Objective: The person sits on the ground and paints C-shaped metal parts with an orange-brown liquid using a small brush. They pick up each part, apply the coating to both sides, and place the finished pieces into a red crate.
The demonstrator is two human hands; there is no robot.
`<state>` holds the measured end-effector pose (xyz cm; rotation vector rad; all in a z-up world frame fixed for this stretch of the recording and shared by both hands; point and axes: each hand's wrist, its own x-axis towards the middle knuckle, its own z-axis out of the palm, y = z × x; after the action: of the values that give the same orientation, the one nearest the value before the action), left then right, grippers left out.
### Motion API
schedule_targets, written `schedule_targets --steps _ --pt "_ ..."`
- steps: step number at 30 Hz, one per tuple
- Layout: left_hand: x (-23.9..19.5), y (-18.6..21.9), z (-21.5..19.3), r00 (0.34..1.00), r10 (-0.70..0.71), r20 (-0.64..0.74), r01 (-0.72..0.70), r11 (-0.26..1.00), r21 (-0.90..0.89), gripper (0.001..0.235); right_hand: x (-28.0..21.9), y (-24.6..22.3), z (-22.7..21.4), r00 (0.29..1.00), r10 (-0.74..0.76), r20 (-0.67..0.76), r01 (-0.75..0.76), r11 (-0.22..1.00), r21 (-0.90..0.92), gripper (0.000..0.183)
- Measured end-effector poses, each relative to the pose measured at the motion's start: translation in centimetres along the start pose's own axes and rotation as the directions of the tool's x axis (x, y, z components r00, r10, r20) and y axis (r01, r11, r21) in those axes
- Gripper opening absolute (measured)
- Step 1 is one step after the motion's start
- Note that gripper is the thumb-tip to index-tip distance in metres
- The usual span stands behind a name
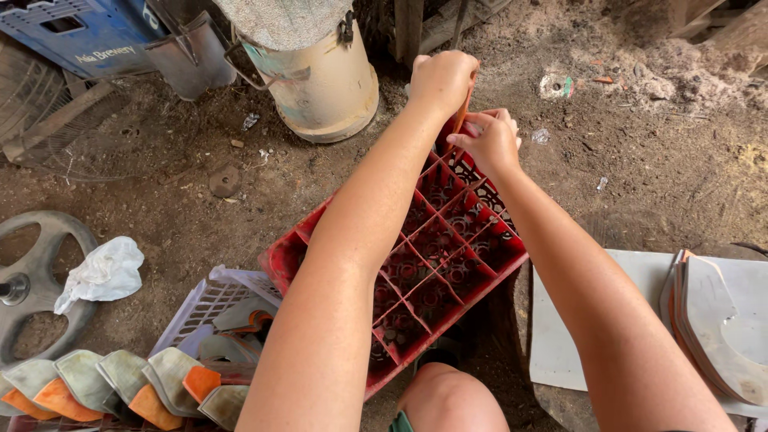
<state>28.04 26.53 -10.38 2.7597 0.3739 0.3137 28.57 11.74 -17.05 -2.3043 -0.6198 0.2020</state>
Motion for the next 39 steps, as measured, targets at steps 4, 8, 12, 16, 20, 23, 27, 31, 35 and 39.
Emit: schedule_targets --steps 4,8,12,16,20,23,27,31,35,39 --pt "1.0 0.6 1.0 0.96 0.173 -0.218 -0.175 0.985 0.012 0.027 -0.3 0.1 0.0 1.0 -0.005 -0.006 0.005 1.0 0.014 0.057" --pt "1.5 1.0 1.7 0.997 0.079 -0.001 -0.078 0.987 0.138 0.029 -0.7 -0.5 -0.7 1.0 -0.006 0.027 0.003 0.993 0.115 0.06" --pt "1.3 1.1 2.0 0.991 0.102 -0.091 -0.095 0.993 0.075 0.032 -1.4 -1.0 -2.7 0.997 0.071 0.017 -0.073 0.974 0.216 0.058" --pt "0.5 1.6 0.8 0.952 0.203 -0.229 -0.196 0.979 0.057 0.036 -2.6 -1.0 -6.5 0.986 0.167 0.018 -0.166 0.956 0.242 0.046" --pt "-2.0 3.8 -1.9 0.92 0.281 -0.274 -0.27 0.96 0.078 0.035 -6.0 1.3 -12.9 0.986 -0.016 -0.164 0.046 0.982 0.181 0.03" --pt "-5.5 5.5 -4.8 0.91 0.317 -0.268 -0.324 0.946 0.021 0.036 -11.0 4.8 -19.1 0.961 -0.061 -0.27 0.118 0.973 0.2 0.019" --pt "-10.3 9.0 -7.2 0.915 0.35 -0.198 -0.368 0.928 -0.06 0.036 -19.9 10.8 -26.7 0.93 -0.116 -0.35 0.191 0.964 0.187 0.022" --pt "-16.4 15.3 -5.4 0.905 0.403 -0.136 -0.424 0.884 -0.198 0.034 -29.7 15.3 -32.4 0.922 -0.106 -0.373 0.091 0.994 -0.058 0.029" --pt "-20.5 23.4 0.3 0.911 0.404 -0.083 -0.396 0.799 -0.453 0.039 -35.9 18.3 -32.7 0.936 0.207 -0.286 -0.28 0.929 -0.242 0.039" --pt "-24.5 31.4 8.2 0.947 0.211 0.241 0.092 0.542 -0.835 0.048 -36.3 20.3 -28.7 0.971 -0.083 -0.224 -0.049 0.849 -0.527 0.05"
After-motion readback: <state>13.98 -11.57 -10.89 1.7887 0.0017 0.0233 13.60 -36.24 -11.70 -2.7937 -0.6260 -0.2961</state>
